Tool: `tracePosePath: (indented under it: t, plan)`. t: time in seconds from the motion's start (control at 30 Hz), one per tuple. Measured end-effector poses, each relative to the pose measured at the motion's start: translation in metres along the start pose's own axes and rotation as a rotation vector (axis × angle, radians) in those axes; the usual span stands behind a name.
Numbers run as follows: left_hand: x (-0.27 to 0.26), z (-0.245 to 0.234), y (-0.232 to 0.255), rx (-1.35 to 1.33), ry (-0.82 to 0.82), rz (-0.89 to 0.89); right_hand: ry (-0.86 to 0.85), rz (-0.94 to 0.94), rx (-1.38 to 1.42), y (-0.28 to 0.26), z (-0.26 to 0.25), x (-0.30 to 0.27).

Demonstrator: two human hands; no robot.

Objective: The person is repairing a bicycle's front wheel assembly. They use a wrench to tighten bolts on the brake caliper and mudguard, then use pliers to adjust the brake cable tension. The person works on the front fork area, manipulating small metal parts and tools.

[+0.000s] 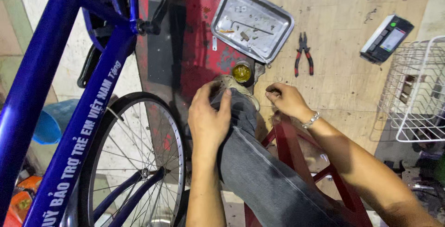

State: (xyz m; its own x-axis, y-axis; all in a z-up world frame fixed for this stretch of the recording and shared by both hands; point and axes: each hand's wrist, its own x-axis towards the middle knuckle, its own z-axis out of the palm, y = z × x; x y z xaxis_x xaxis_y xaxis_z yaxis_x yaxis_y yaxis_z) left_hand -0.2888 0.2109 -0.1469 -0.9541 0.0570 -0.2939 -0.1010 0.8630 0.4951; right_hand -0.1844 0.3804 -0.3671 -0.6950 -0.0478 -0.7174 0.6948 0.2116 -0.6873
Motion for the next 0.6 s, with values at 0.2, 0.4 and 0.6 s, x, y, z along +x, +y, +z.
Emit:
tracePosePath:
  t: [0.2, 0.4, 0.6]
  plan:
    - [-0.005, -0.003, -0.003, -0.043, 0.035, -0.017, -0.010, -0.096, -0.112, 0.016, 0.016, 0.007]
    - [-0.010, -0.005, -0.007, -0.071, 0.045, -0.042, -0.107, 0.123, 0.007, 0.012, 0.025, -0.017]
    - [-0.010, -0.004, -0.011, -0.080, 0.029, -0.066, -0.019, -0.120, -0.043, 0.029, 0.026, -0.017]
